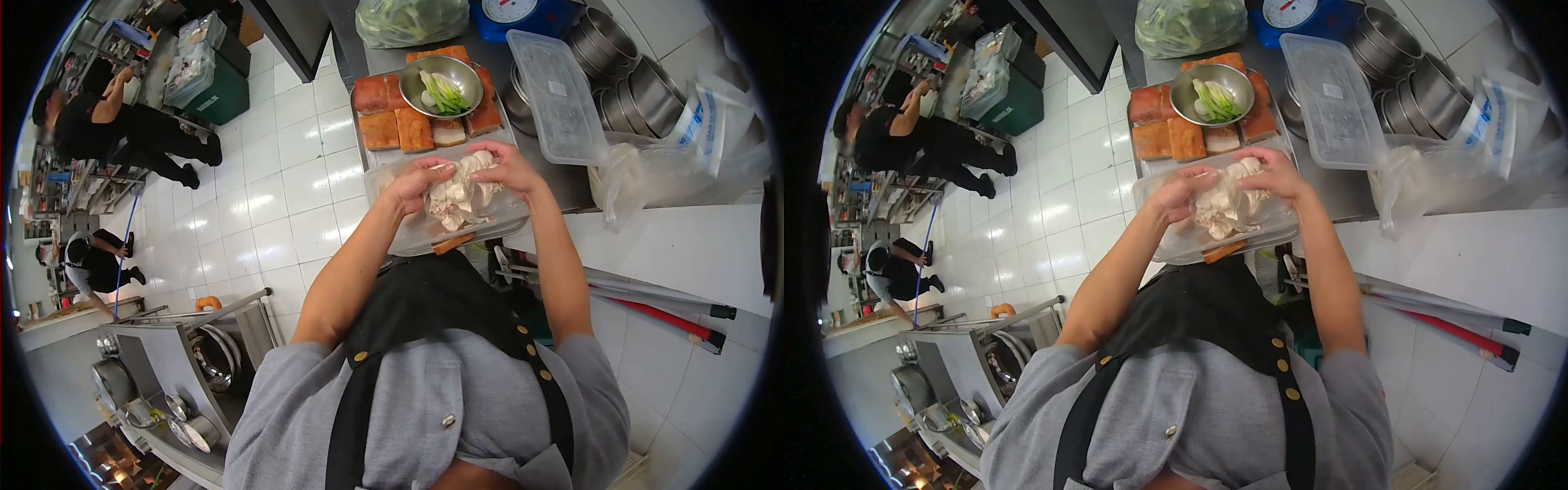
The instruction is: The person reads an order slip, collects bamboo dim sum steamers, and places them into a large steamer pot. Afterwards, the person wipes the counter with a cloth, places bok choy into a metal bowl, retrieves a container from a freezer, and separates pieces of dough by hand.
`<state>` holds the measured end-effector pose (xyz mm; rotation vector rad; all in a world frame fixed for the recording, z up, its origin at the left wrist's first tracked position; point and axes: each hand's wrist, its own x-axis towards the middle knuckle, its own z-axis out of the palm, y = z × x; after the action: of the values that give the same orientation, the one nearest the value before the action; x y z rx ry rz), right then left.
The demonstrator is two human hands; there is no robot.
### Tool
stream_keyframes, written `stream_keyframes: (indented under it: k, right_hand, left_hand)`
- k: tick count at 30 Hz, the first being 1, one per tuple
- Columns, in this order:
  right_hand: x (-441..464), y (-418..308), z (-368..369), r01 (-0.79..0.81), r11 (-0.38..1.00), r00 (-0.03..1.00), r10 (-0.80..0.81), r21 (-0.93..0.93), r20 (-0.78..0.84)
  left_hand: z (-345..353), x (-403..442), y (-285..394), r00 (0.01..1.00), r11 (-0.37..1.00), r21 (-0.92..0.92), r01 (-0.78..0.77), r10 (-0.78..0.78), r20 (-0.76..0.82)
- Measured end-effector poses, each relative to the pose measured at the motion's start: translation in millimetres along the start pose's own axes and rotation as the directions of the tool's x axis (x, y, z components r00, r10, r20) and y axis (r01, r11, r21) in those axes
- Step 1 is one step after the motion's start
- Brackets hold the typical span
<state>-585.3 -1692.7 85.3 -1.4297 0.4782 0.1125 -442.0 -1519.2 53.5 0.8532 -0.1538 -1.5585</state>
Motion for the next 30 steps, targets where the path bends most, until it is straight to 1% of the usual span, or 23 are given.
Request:
stream_keyframes:
  k: [1, 3, 4, 5, 6, 7, 9, 10, 12, 14, 16, 18, 19, 20, 21, 22, 24, 25, 26, 27, 28, 29, 30]
  right_hand:
    - [-5, -10, 3, -0.001, 1.0, 1.0, 0.001, 0.0, -0.001]
    - [-15, -25, 14, 0.092, 0.986, 0.996, -0.089, -0.137, 0.024]
    - [-16, -23, 18, 0.093, 0.986, 0.996, -0.091, -0.138, 0.024]
    - [-16, -20, 21, 0.142, 0.989, 0.99, -0.142, -0.038, 0.015]
    - [-16, -16, 23, 0.191, 0.98, 0.982, -0.191, 0.061, 0.001]
    - [-13, -11, 23, 0.192, 0.98, 0.981, -0.192, 0.059, 0.005]
    - [-8, -4, 24, 0.125, 0.978, 0.991, -0.131, 0.166, 0.025]
    - [-7, -5, 26, 0.129, 0.978, 0.99, -0.135, 0.164, 0.028]
    - [-9, -5, 30, 0.062, 0.996, 0.994, -0.067, 0.068, 0.081]
    - [-9, -7, 34, 0.079, 0.995, 0.996, -0.082, 0.068, 0.043]
    - [-5, -3, 38, 0.09, 0.993, 0.996, -0.09, 0.071, 0.005]
    - [5, 9, 41, 0.097, 0.981, 0.977, -0.126, -0.168, -0.17]
    - [8, 14, 40, 0.098, 0.981, 0.977, -0.127, -0.169, -0.173]
    - [10, 17, 38, 0.069, 0.996, 0.982, -0.078, -0.061, -0.17]
    - [13, 21, 36, 0.04, 0.998, 0.986, -0.032, 0.047, -0.161]
    - [12, 21, 38, 0.041, 0.998, 0.986, -0.033, 0.045, -0.163]
    - [10, 22, 45, 0.055, 0.886, 0.974, 0.054, 0.461, -0.219]
    - [10, 23, 47, 0.057, 0.887, 0.974, 0.051, 0.457, -0.219]
    - [11, 25, 49, 0.068, 0.902, 0.952, 0.069, 0.426, -0.298]
    - [11, 26, 50, 0.076, 0.916, 0.923, 0.085, 0.395, -0.375]
    - [11, 24, 51, 0.074, 0.917, 0.924, 0.085, 0.393, -0.373]
    - [10, 22, 51, 0.06, 0.915, 0.903, 0.12, 0.398, -0.413]
    - [7, 21, 51, 0.045, 0.913, 0.878, 0.158, 0.406, -0.452]
  left_hand:
    - [-1, 0, 0, 1.0, 1.0, 0.016, 0.015, -0.015, -0.013]
    - [-6, 0, 1, 0.999, 0.999, 0.028, 0.036, -0.037, 0.009]
    - [-7, -2, 3, 0.998, 0.997, 0.041, 0.058, -0.059, 0.029]
    - [-8, -3, 4, 0.998, 0.998, 0.041, 0.055, -0.056, 0.029]
    - [-8, -4, 5, 0.996, 0.992, 0.107, 0.072, -0.077, 0.036]
    - [-9, -4, 4, 0.994, 0.981, 0.171, 0.089, -0.097, 0.041]
    - [-13, -4, 5, 0.996, 0.984, 0.168, 0.061, -0.072, 0.057]
    - [-13, -6, 7, 0.996, 0.985, 0.168, 0.04, -0.053, 0.075]
    - [-9, -8, 7, 0.998, 0.991, 0.135, 0.024, -0.032, 0.053]
    - [-2, -10, 9, 0.999, 0.995, 0.102, 0.004, -0.007, 0.036]
    - [3, -10, 8, 0.994, 0.949, 0.301, -0.097, 0.105, -0.01]
    - [7, -8, 6, 0.987, 0.926, 0.346, -0.151, 0.158, 0.009]
    - [8, -7, 5, 0.977, 0.898, 0.39, -0.204, 0.21, 0.029]
    - [7, -7, 6, 0.977, 0.897, 0.392, -0.205, 0.21, 0.032]
    - [5, -8, 8, 0.983, 0.929, 0.32, -0.183, 0.182, 0.034]
    - [2, -7, 8, 0.988, 0.957, 0.245, -0.157, 0.153, 0.037]
    - [-2, -7, 6, 0.991, 0.972, 0.191, -0.134, 0.133, 0.014]
    - [-1, -8, 6, 0.994, 0.985, 0.135, -0.11, 0.113, -0.009]
    - [1, -10, 5, 0.993, 0.984, 0.134, -0.114, 0.116, -0.008]
    - [2, -12, 1, 0.991, 0.991, 0.095, -0.095, 0.103, -0.082]
    - [3, -14, -2, 0.984, 0.996, 0.053, -0.077, 0.085, -0.155]
    - [3, -16, -5, 0.984, 0.996, 0.05, -0.079, 0.086, -0.156]
    - [4, -18, -8, 0.956, 0.994, 0.04, -0.104, 0.111, -0.273]
